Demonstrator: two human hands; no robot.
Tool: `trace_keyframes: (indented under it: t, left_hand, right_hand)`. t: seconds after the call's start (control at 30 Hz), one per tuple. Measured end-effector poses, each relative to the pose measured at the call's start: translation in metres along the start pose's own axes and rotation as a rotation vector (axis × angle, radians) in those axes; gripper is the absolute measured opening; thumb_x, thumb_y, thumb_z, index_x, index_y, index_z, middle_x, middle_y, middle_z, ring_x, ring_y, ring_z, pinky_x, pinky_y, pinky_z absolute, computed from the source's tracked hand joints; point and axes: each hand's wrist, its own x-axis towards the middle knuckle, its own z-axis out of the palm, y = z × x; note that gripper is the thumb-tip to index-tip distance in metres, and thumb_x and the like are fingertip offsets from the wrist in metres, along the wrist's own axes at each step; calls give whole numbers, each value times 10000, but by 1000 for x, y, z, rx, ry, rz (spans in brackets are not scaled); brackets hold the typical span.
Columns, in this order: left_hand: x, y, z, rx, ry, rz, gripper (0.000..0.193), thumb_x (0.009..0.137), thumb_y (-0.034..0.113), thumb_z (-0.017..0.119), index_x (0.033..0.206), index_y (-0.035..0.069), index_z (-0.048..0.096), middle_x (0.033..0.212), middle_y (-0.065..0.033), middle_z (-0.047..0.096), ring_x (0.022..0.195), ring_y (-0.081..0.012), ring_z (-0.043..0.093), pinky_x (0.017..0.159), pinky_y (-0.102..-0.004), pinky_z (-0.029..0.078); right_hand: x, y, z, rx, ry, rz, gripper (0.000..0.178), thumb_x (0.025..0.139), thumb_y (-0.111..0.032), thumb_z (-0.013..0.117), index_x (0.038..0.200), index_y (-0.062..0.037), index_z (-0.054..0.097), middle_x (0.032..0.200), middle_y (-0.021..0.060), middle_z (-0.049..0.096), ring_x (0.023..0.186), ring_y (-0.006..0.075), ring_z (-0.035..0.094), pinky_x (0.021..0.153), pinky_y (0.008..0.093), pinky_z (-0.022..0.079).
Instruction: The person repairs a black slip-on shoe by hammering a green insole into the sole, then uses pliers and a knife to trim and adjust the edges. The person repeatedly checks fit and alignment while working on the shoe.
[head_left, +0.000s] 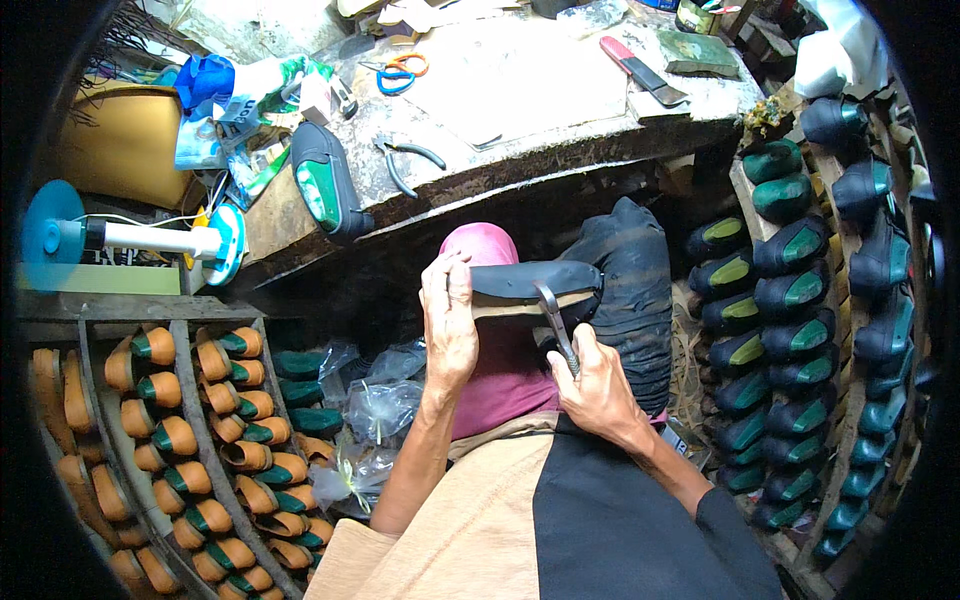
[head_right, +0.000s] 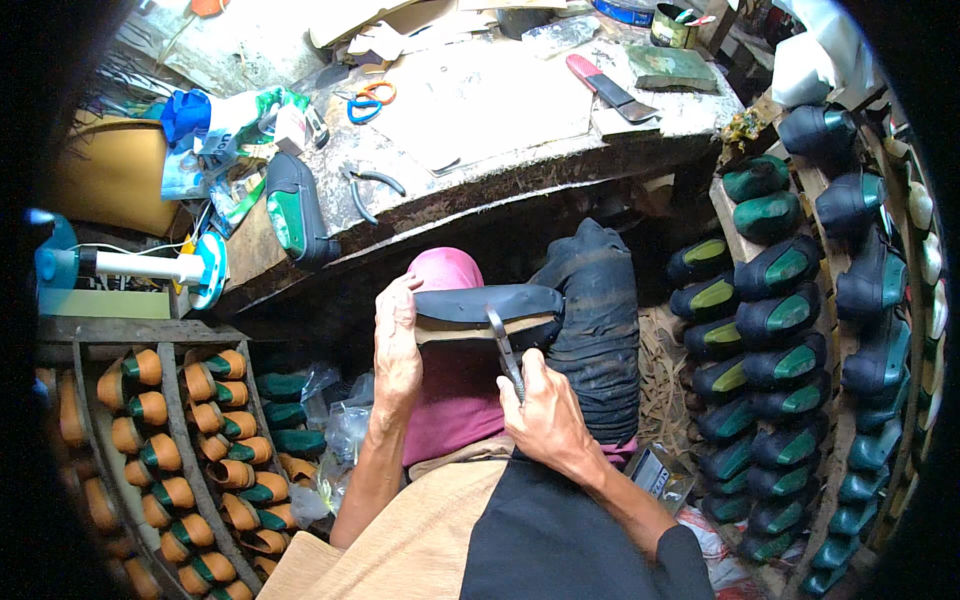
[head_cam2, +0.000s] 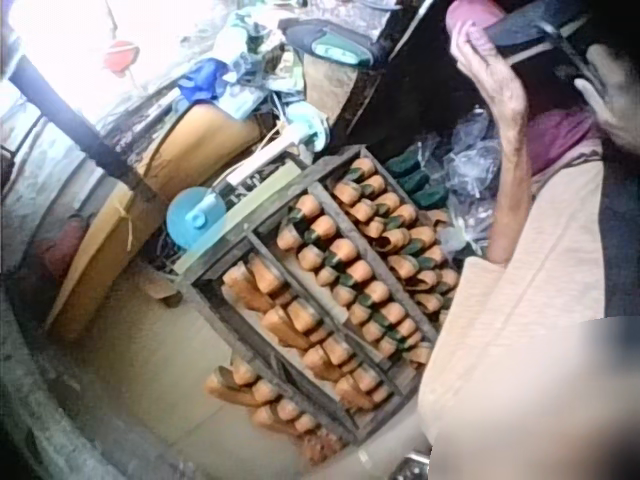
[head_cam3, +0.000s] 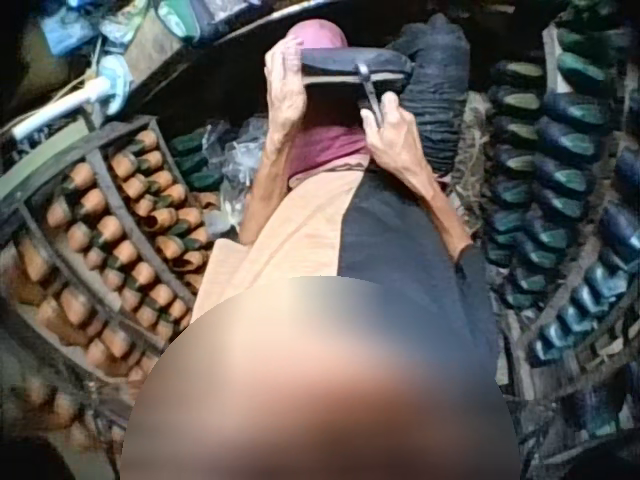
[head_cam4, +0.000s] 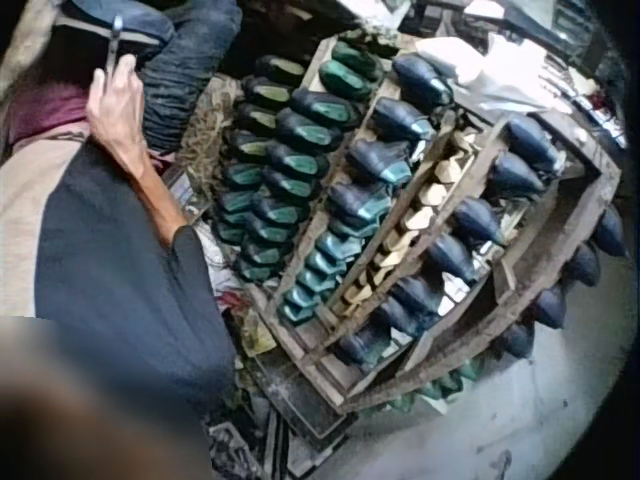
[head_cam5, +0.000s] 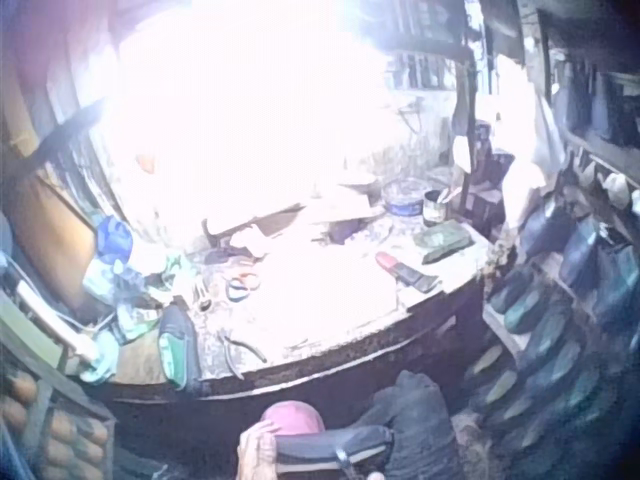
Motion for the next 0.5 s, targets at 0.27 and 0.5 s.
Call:
trace_keyframes:
  t: [0.27,0.5]
  left_hand:
    - [-7,-13,-3,-402,2,-321,618,1271,537,415,1468,19,688,1264,-119,760,1183,-192,717,1099,-386,552]
    - [-15,-3,-1,-304,36,-291,590,1271,540,415,1403,44,705,1077,-73,757,975,-147,711,933,-352,588]
  right_hand:
    - [-3,-10,23,692,-396,312,335,1194,-255,648,1196,50,787,995,129,850,815,135,782,719,291,644]
    - [11,-5,33,884,-532,271,380,1229,-234,571,1331,66,781,1165,188,856,970,166,819,853,291,670]
